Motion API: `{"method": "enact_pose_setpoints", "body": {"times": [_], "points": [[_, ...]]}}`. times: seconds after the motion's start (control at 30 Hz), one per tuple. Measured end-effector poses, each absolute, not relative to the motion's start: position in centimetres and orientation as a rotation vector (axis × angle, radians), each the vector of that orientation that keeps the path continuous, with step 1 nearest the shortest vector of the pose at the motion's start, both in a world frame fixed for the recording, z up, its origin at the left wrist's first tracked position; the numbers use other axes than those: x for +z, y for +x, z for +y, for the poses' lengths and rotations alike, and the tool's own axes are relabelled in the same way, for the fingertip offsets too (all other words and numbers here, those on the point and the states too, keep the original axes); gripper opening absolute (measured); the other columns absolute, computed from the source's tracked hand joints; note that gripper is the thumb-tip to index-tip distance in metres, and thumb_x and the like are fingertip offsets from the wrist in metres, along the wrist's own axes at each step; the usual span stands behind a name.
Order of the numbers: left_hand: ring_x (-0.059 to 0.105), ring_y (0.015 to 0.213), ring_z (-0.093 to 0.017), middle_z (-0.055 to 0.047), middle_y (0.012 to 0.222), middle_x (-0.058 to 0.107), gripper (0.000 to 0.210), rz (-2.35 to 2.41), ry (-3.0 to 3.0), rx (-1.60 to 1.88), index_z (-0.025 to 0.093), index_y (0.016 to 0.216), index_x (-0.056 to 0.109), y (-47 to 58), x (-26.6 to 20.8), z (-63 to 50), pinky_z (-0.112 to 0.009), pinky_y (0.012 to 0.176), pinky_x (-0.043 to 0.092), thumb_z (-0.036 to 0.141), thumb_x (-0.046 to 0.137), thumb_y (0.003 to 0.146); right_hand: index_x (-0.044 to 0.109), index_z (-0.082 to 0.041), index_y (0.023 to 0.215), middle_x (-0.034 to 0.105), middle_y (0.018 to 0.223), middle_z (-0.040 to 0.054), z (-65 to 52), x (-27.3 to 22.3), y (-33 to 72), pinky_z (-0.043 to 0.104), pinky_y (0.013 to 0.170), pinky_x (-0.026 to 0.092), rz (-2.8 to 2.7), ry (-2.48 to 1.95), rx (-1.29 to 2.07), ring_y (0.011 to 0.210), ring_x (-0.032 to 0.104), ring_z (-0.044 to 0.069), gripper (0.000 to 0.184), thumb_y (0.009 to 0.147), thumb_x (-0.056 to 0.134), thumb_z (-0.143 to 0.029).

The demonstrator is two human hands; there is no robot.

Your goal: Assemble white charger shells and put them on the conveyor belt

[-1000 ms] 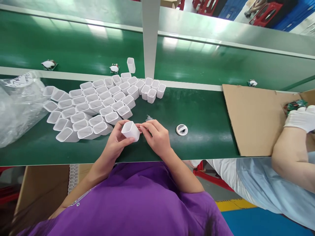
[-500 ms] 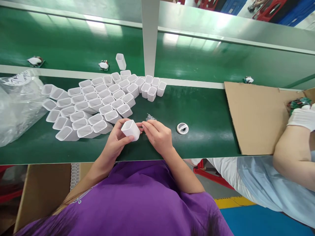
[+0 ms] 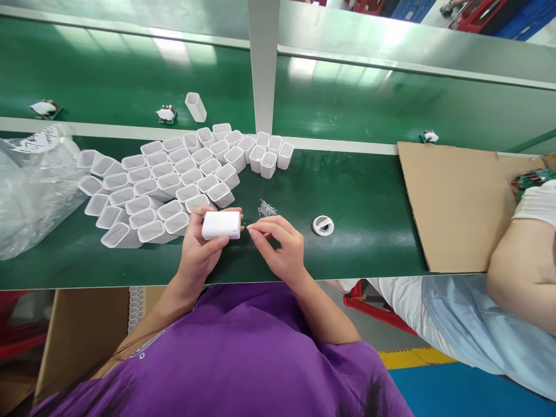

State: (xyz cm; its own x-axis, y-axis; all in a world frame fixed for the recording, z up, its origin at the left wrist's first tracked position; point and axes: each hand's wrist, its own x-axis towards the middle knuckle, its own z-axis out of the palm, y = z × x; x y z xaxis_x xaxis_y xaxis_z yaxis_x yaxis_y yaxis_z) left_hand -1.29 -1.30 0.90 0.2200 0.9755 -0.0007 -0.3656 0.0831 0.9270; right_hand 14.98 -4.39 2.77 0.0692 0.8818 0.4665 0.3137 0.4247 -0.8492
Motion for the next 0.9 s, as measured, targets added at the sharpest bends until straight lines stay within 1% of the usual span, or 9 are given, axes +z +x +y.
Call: {"method": "enact_pose_setpoints", "body": {"times": [0.07,0.17,0.23,0.37,0.47,0.53,0.63,0.77,0.9], "points": [[0.068,0.099,-0.022,-0.009,0.12,0.067,0.059,0.808,1.016,1.196,0.027,0.103,0.038,-1.3,0.9,-1.3,-0.033,0.078,0.057,0.039,0.083,0.067,0.071,-0.026,0.094,0.067,0.091,0.0026,-5.0,2.7,14.3,0.032,0.06,0.06,-1.422,-1.11,0.65,0.076,0.067,0.019,0.011,0.095,0.063,-0.02],[0.062,0.116,-0.025,-0.009,0.131,0.061,0.061,0.794,1.065,1.159,0.028,0.114,0.043,-1.2,0.9,-1.4,-0.036,0.09,0.055,0.042,0.082,0.069,0.072,-0.028,0.094,0.068,0.091,0.0026,-5.4,2.4,13.5,0.035,0.068,0.062,-1.389,-1.158,0.604,0.08,0.067,0.021,0.012,0.095,0.062,-0.02],[0.061,0.117,-0.025,-0.009,0.136,0.057,0.062,0.81,1.108,1.123,0.028,0.122,0.048,-1.1,0.9,-1.5,-0.036,0.092,0.055,0.042,0.08,0.071,0.072,-0.027,0.094,0.069,0.091,0.0032,-5.2,2.2,13.1,0.037,0.071,0.062,-1.365,-1.167,0.521,0.081,0.067,0.022,0.013,0.095,0.061,-0.019],[0.066,0.1,-0.021,-0.009,0.127,0.062,0.064,0.854,1.165,1.125,0.023,0.127,0.055,-1.0,0.4,-1.6,-0.03,0.081,0.057,0.042,0.08,0.072,0.072,-0.025,0.094,0.069,0.09,0.0037,-4.5,2.1,12.9,0.036,0.071,0.062,-1.34,-1.145,0.371,0.08,0.067,0.022,0.014,0.095,0.061,-0.017],[0.065,0.077,-0.016,-0.01,0.117,0.067,0.056,0.819,1.141,1.126,0.02,0.131,0.057,-1.3,-0.2,-1.6,-0.029,0.067,0.056,0.052,0.063,0.085,0.071,-0.024,0.094,0.07,0.09,0.0035,-4.0,2.2,12.9,0.034,0.07,0.061,-1.349,-1.147,0.281,0.08,0.067,0.02,0.013,0.094,0.061,-0.015],[0.063,0.068,-0.014,-0.01,0.114,0.069,0.05,0.832,1.105,1.103,0.018,0.127,0.062,-1.5,-0.4,-1.6,-0.029,0.063,0.055,0.052,0.052,0.091,0.071,-0.022,0.094,0.07,0.09,0.003,-3.8,2.2,13.1,0.033,0.071,0.06,-1.354,-1.119,0.242,0.079,0.067,0.019,0.014,0.093,0.062,-0.011],[0.065,0.077,-0.017,-0.009,0.116,0.069,0.047,0.843,1.036,1.064,0.02,0.127,0.063,-1.6,-0.4,-1.6,-0.027,0.06,0.057,0.045,0.062,0.087,0.072,-0.022,0.094,0.07,0.09,0.0023,-3.6,2.4,13.3,0.031,0.072,0.06,-1.352,-1.08,0.202,0.08,0.067,0.018,0.017,0.091,0.063,-0.007],[0.068,0.098,-0.023,-0.009,0.117,0.069,0.054,0.799,1.01,1.12,0.021,0.126,0.062,-1.3,-0.1,-1.6,-0.03,0.073,0.061,0.037,0.076,0.076,0.072,-0.023,0.097,0.07,0.09,0.0021,-3.6,2.6,13.3,0.031,0.07,0.06,-1.339,-1.044,0.128,0.078,0.067,0.018,0.022,0.089,0.063,-0.005],[0.07,0.091,-0.019,-0.005,0.103,0.072,0.043,0.761,1.12,1.211,0.021,0.111,0.065,-1.0,0.2,-1.5,-0.026,0.074,0.061,0.028,0.081,0.071,0.073,-0.023,0.097,0.069,0.09,0.0024,-3.6,2.9,12.8,0.03,0.067,0.059,-1.369,-1.031,0.114,0.076,0.067,0.018,0.022,0.089,0.064,-0.004]]}}
